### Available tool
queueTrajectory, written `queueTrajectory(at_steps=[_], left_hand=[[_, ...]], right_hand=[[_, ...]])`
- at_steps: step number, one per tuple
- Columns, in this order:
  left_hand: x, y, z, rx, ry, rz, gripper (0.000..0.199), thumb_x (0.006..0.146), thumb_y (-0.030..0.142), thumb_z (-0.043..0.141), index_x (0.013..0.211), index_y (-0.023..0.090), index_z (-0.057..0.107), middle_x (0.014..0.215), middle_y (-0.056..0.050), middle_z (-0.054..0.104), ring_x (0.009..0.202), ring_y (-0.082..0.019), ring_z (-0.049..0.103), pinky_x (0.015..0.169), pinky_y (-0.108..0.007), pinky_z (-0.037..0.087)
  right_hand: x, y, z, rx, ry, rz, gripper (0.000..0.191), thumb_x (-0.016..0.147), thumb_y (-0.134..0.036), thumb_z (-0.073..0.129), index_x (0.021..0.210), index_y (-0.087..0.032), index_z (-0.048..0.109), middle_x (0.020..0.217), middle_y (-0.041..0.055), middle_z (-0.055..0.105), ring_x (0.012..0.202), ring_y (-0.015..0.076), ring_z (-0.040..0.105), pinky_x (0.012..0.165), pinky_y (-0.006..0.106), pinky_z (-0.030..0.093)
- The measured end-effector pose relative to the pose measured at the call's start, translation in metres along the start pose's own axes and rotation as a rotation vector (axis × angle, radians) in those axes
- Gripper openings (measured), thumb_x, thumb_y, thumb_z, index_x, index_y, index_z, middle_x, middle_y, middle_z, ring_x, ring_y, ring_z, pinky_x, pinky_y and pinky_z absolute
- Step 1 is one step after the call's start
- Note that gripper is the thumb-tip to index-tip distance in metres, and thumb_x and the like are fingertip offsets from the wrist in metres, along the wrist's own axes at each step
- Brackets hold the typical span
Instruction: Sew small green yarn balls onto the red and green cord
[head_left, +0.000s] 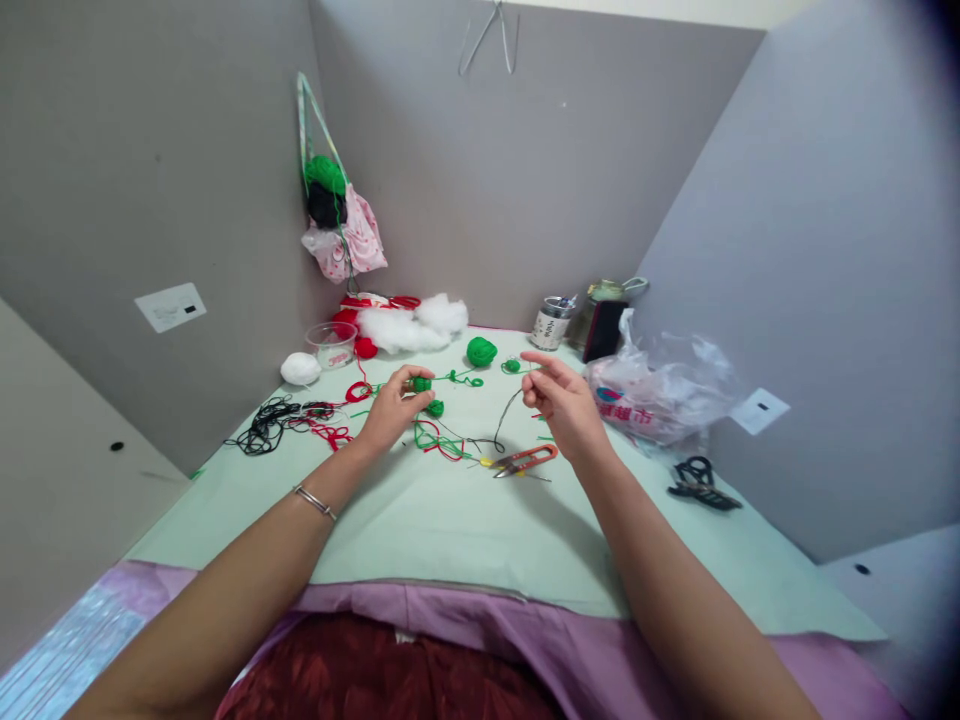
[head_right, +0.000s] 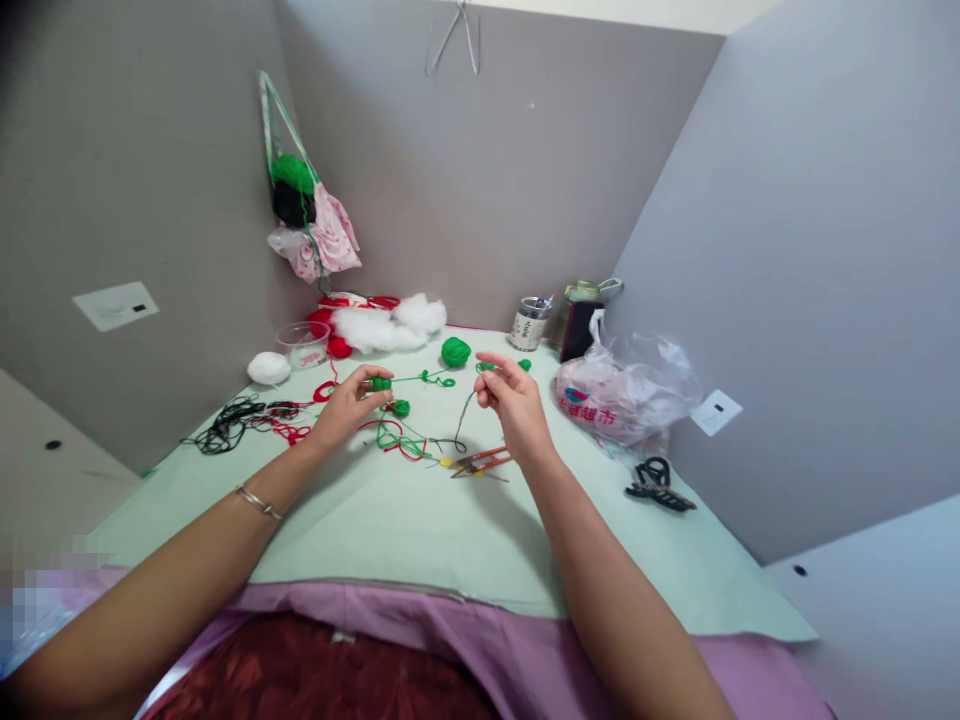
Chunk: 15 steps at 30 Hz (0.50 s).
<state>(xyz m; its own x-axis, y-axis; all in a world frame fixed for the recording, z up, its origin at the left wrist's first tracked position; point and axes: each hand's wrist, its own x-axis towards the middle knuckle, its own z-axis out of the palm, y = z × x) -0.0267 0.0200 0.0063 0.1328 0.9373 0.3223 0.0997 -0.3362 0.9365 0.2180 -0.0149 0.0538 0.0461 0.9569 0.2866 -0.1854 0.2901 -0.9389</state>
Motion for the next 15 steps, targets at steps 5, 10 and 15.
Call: queueTrajectory(at_steps=[5,10,15], left_hand=[[0.011,-0.008,-0.014,-0.030,0.123,-0.043,0.030,0.080,0.047,0.064,0.088,0.018,0.059,0.075,0.001,0.059,0.069,-0.013,0.056,0.071,-0.026,0.046],[0.018,-0.009,-0.030,-0.097,0.267,-0.054,0.032,0.082,0.049,0.061,0.077,0.017,0.058,0.065,0.003,0.051,0.056,-0.009,0.046,0.054,-0.021,0.036],[0.009,0.003,-0.018,-0.234,0.062,-0.141,0.033,0.081,0.047,0.062,0.072,0.016,0.055,0.060,0.004,0.046,0.050,-0.007,0.040,0.048,-0.020,0.028]], right_hand=[[0.008,-0.008,-0.017,0.109,0.168,-0.105,0.041,0.072,-0.026,0.074,0.110,-0.019,0.060,0.070,-0.0030,0.064,0.056,0.0074,0.053,0.053,0.019,0.044],[0.014,-0.018,-0.041,0.247,0.276,-0.139,0.020,0.072,-0.019,0.074,0.090,-0.017,0.065,0.068,-0.0025,0.064,0.056,0.0044,0.054,0.052,0.014,0.045],[0.009,-0.020,-0.034,0.277,0.160,-0.034,0.021,0.069,-0.021,0.077,0.087,-0.017,0.066,0.067,-0.0029,0.063,0.055,0.0045,0.054,0.051,0.014,0.045]])
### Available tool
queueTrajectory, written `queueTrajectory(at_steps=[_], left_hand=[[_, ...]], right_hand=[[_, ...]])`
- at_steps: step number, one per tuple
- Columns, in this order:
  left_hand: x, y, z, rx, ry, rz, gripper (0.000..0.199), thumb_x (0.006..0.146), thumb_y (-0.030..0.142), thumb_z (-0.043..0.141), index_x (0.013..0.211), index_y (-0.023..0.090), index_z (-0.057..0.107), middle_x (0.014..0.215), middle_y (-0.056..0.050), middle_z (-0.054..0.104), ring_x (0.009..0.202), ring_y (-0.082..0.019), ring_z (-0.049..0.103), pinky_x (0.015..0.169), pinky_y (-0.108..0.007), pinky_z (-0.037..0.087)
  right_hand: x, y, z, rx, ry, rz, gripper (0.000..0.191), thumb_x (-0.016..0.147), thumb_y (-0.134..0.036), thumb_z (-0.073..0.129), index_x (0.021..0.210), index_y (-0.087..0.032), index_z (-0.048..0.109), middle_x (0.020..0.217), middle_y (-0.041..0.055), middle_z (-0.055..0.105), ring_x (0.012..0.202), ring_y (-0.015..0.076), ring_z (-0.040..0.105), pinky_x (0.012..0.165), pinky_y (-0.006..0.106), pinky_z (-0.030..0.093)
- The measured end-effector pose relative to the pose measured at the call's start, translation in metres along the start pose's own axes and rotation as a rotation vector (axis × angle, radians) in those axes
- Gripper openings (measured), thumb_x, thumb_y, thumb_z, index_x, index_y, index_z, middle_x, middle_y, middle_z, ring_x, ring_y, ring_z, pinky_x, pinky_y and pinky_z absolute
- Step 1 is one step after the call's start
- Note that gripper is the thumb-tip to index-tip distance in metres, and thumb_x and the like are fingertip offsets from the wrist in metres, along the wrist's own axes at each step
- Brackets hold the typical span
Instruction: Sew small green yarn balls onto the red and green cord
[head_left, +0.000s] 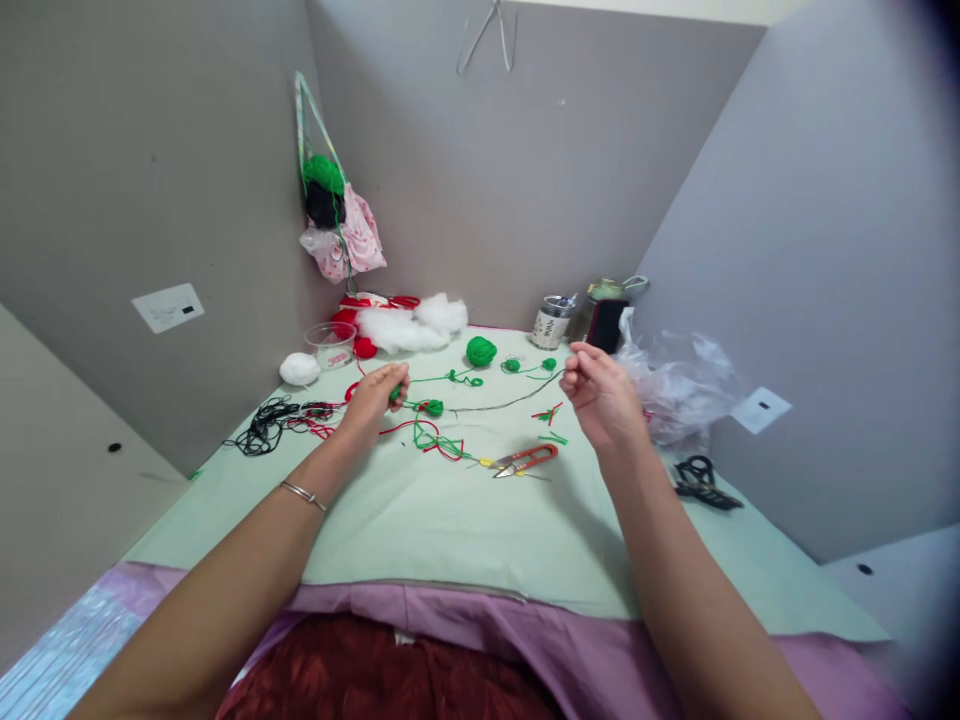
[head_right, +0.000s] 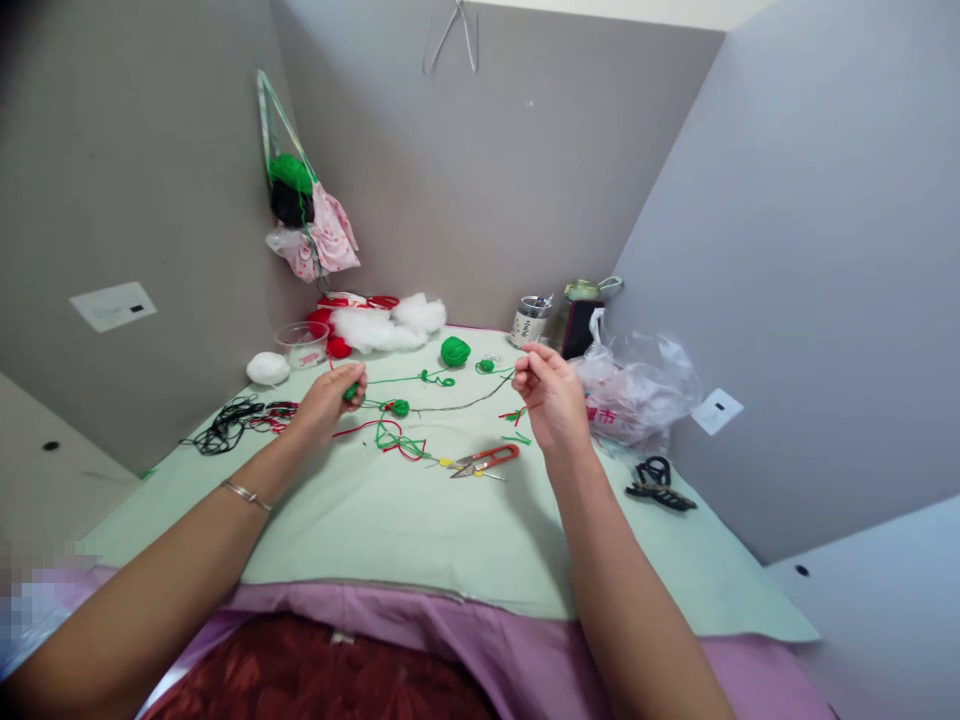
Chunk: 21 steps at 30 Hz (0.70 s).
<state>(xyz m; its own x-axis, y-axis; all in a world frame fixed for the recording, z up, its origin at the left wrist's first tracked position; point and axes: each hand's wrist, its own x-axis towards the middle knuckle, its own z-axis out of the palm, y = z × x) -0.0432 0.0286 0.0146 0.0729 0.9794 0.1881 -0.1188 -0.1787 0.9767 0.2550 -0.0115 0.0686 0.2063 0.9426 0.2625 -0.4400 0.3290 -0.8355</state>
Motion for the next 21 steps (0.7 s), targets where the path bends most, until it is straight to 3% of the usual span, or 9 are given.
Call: queueTrajectory(at_steps=[3,6,13,21], left_hand=[[-0.013,0.003,0.018,0.058,-0.196,-0.034,0.030,0.079,0.043,0.067,0.094,0.017,0.066,0.059,0.005,0.045,0.052,-0.007,0.040,0.050,-0.020,0.030],[-0.025,0.005,0.033,0.102,-0.314,-0.058,0.034,0.077,0.043,0.070,0.099,0.018,0.069,0.060,0.005,0.045,0.052,-0.007,0.038,0.051,-0.021,0.029],[-0.035,0.005,0.046,0.150,-0.382,-0.071,0.040,0.075,0.049,0.071,0.102,0.018,0.068,0.055,0.006,0.040,0.051,-0.008,0.035,0.051,-0.022,0.028],[-0.035,0.003,0.049,0.119,-0.380,-0.115,0.033,0.075,0.048,0.070,0.090,0.018,0.064,0.053,0.006,0.041,0.049,-0.008,0.034,0.049,-0.022,0.026]], right_hand=[[-0.012,0.008,0.016,-0.102,-0.130,0.098,0.023,0.071,-0.028,0.078,0.087,-0.017,0.065,0.071,-0.0005,0.066,0.053,0.0061,0.053,0.044,0.016,0.038],[-0.024,0.017,0.030,-0.200,-0.237,0.168,0.025,0.073,-0.036,0.077,0.085,-0.018,0.064,0.078,0.0022,0.069,0.050,0.0064,0.049,0.040,0.019,0.028],[-0.038,0.038,0.047,-0.370,-0.339,0.197,0.024,0.075,-0.037,0.074,0.083,-0.015,0.069,0.053,-0.0046,0.049,0.048,0.0060,0.037,0.045,0.022,0.021],[-0.042,0.045,0.054,-0.428,-0.356,0.205,0.027,0.073,-0.042,0.074,0.079,-0.016,0.069,0.054,-0.0041,0.047,0.050,0.0072,0.034,0.047,0.023,0.022]])
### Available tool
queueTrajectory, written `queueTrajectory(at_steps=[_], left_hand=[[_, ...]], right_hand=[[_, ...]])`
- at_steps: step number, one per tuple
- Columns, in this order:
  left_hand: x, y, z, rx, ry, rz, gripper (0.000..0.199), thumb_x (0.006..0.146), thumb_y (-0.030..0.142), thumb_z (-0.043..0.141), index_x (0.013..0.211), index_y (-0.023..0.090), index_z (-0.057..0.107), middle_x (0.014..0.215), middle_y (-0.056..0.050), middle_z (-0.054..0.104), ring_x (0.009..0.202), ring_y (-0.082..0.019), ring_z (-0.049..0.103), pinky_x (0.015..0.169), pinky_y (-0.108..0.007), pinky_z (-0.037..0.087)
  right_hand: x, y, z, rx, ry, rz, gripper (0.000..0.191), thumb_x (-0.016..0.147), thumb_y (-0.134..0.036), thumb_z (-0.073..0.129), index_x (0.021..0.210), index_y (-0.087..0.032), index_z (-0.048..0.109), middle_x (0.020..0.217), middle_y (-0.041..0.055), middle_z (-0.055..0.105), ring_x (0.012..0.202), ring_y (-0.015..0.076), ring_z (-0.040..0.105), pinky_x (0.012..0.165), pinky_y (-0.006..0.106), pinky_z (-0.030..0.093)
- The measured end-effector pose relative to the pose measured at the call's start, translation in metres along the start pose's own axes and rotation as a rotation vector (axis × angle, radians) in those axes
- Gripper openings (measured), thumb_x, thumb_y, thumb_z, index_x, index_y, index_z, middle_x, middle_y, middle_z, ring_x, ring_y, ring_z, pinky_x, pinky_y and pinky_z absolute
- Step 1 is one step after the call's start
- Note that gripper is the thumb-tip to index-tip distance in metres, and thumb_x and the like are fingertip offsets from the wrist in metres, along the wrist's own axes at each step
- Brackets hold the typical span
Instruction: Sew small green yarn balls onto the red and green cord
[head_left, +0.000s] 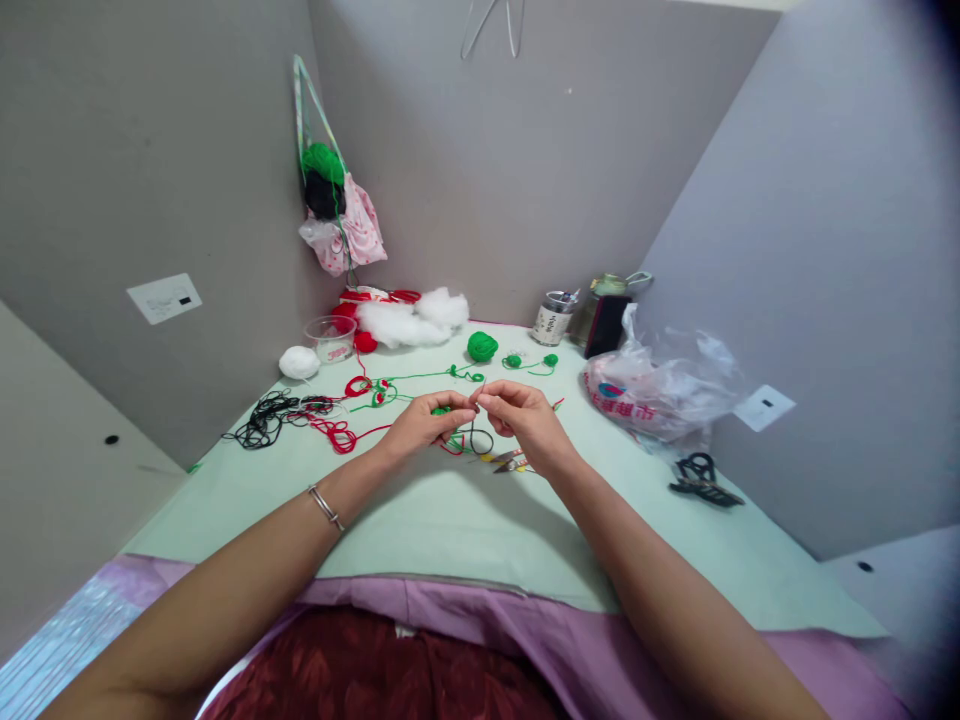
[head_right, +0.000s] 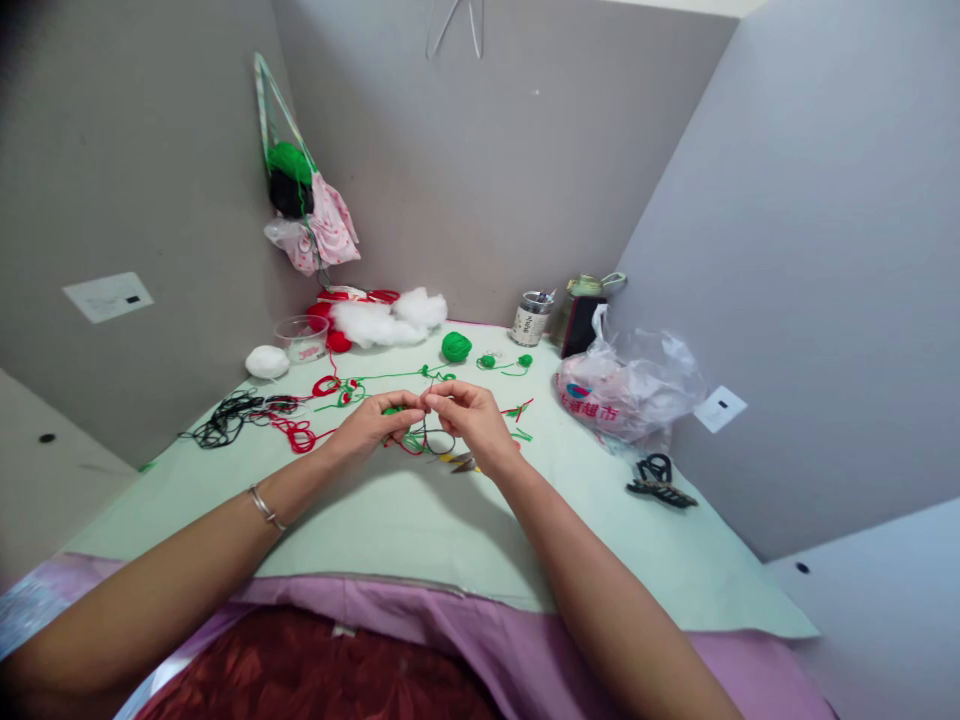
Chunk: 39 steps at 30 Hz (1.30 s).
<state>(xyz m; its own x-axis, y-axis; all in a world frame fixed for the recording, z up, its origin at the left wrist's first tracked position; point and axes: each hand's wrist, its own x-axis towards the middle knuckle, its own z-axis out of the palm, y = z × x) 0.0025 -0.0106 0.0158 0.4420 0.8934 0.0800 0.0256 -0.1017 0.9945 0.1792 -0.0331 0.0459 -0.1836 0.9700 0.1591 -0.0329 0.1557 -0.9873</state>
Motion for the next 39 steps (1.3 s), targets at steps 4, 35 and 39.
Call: queueTrajectory(at_steps=[4,35,39], left_hand=[[0.001,-0.003,-0.002,-0.004,-0.007,0.013,0.030,0.074,0.046,0.071,0.078,0.018,0.061,0.052,0.006,0.042,0.049,-0.008,0.036,0.049,-0.022,0.028],[0.001,0.003,-0.030,-0.272,-0.276,-0.131,0.035,0.082,0.046,0.065,0.076,0.017,0.048,0.062,0.005,0.042,0.045,-0.003,0.030,0.043,-0.019,0.020],[0.001,0.003,-0.034,-0.258,-0.311,-0.157,0.034,0.082,0.044,0.066,0.074,0.016,0.049,0.060,0.005,0.041,0.046,-0.003,0.030,0.045,-0.019,0.021]], right_hand=[[-0.001,0.000,0.000,-0.014,-0.002,0.000,0.027,0.073,-0.042,0.074,0.079,-0.017,0.069,0.052,-0.0048,0.044,0.050,0.0077,0.034,0.048,0.024,0.023],[0.001,-0.042,-0.106,0.524,0.248,-0.280,0.011,0.087,-0.021,0.065,0.083,-0.023,0.056,0.054,-0.0095,0.027,0.039,0.0051,0.024,0.036,0.013,0.028],[0.000,-0.040,-0.145,0.561,0.353,-0.392,0.012,0.089,-0.017,0.061,0.081,-0.023,0.056,0.052,-0.0092,0.028,0.038,0.0051,0.024,0.036,0.015,0.029]])
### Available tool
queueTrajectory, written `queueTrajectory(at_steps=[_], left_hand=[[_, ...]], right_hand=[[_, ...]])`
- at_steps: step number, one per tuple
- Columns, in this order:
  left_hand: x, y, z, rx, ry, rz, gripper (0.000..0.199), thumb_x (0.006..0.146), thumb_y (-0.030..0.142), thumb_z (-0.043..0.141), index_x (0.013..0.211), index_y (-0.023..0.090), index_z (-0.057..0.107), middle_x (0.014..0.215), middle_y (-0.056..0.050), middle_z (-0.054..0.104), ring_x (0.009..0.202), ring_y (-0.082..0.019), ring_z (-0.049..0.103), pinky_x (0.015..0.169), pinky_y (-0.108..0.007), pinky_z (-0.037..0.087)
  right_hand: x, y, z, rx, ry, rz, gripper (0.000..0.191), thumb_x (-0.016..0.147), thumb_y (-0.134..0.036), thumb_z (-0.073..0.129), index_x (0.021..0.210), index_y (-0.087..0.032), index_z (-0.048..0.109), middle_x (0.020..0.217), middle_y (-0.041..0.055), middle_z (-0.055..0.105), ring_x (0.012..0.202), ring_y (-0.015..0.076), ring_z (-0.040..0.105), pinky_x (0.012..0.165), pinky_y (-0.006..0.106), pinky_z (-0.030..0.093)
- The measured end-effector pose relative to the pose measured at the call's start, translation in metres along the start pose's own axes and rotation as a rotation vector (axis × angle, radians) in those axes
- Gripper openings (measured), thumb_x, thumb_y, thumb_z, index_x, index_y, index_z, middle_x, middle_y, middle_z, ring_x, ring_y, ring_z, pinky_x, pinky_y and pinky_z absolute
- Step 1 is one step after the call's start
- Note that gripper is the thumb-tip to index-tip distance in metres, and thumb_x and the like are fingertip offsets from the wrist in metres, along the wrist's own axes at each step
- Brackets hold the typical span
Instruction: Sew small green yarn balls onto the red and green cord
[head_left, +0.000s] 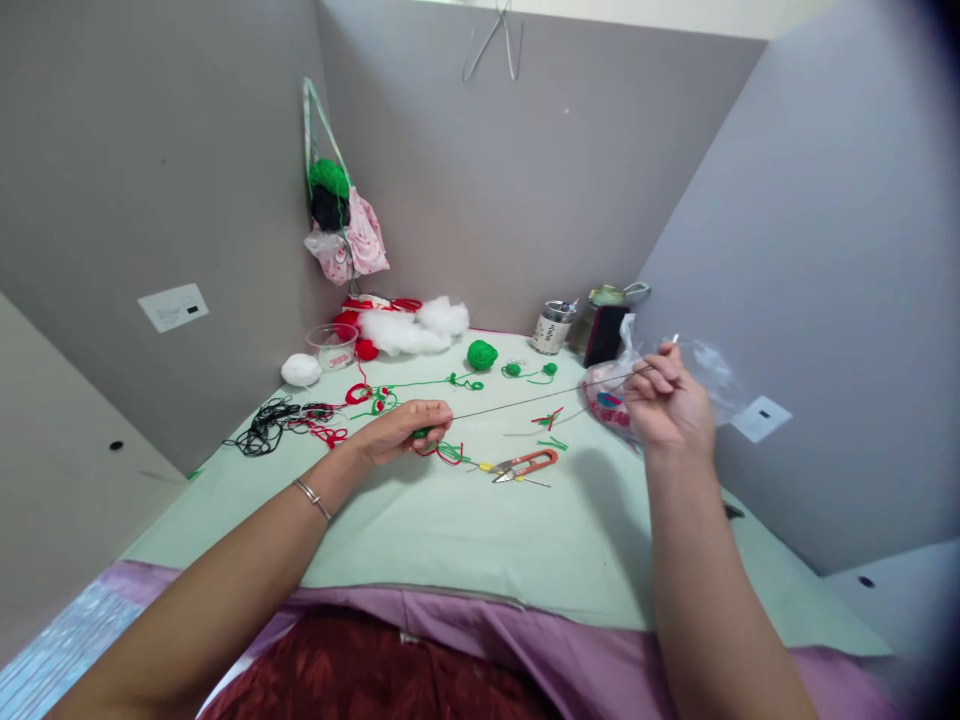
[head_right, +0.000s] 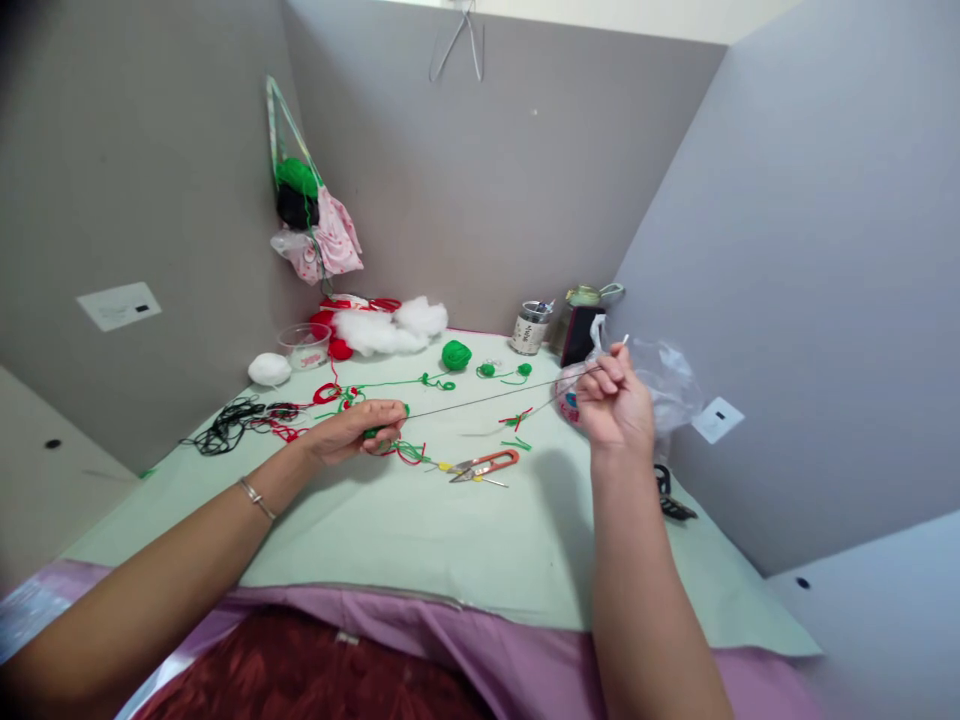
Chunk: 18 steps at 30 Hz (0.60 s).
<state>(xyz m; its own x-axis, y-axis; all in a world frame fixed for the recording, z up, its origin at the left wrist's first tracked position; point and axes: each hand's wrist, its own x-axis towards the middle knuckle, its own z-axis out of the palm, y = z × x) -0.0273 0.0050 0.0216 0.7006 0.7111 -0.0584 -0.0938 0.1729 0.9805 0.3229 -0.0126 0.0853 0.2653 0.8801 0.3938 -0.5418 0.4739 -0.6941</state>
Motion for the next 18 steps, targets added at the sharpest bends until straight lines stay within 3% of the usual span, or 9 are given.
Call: queueTrajectory(at_steps=[4,8,11,15,18], left_hand=[[0.000,0.002,0.000,0.000,0.093,0.025,0.032,0.083,0.046,0.064,0.080,0.015,0.057,0.070,0.001,0.049,0.048,-0.003,0.032,0.046,-0.019,0.023],[0.003,0.001,-0.006,-0.074,0.282,0.078,0.033,0.082,0.043,0.067,0.100,0.016,0.063,0.099,-0.008,0.060,0.060,-0.006,0.044,0.051,-0.019,0.035],[0.004,0.001,-0.015,-0.097,0.372,0.109,0.033,0.076,0.034,0.072,0.102,0.017,0.064,0.111,-0.010,0.061,0.069,-0.008,0.052,0.057,-0.020,0.041],[0.004,0.003,-0.020,-0.033,0.388,0.143,0.026,0.077,0.037,0.070,0.092,0.015,0.066,0.089,-0.004,0.062,0.060,-0.006,0.047,0.053,-0.018,0.037],[0.004,0.001,-0.012,0.024,0.305,0.130,0.029,0.079,0.042,0.069,0.082,0.013,0.066,0.074,-0.001,0.057,0.055,-0.004,0.042,0.049,-0.018,0.031]], right_hand=[[0.005,-0.007,-0.012,-0.035,0.058,-0.053,0.011,0.088,-0.020,0.062,0.079,-0.023,0.057,0.052,-0.0088,0.028,0.039,0.0066,0.023,0.036,0.019,0.027],[0.001,-0.010,-0.009,-0.057,0.065,-0.049,0.010,0.084,-0.018,0.067,0.078,-0.023,0.060,0.054,-0.0084,0.030,0.041,0.0056,0.023,0.038,0.020,0.027],[-0.001,-0.016,-0.010,-0.051,0.053,-0.087,0.011,0.080,-0.017,0.070,0.078,-0.021,0.060,0.056,-0.0084,0.029,0.043,0.0044,0.024,0.040,0.019,0.028],[-0.002,-0.016,-0.005,-0.090,0.017,-0.101,0.014,0.081,-0.019,0.071,0.079,-0.021,0.058,0.056,-0.0088,0.027,0.043,0.0040,0.026,0.041,0.016,0.030],[-0.006,-0.003,0.011,-0.103,-0.004,0.031,0.015,0.082,-0.023,0.071,0.079,-0.020,0.057,0.056,-0.0093,0.027,0.042,0.0035,0.024,0.039,0.013,0.029]])
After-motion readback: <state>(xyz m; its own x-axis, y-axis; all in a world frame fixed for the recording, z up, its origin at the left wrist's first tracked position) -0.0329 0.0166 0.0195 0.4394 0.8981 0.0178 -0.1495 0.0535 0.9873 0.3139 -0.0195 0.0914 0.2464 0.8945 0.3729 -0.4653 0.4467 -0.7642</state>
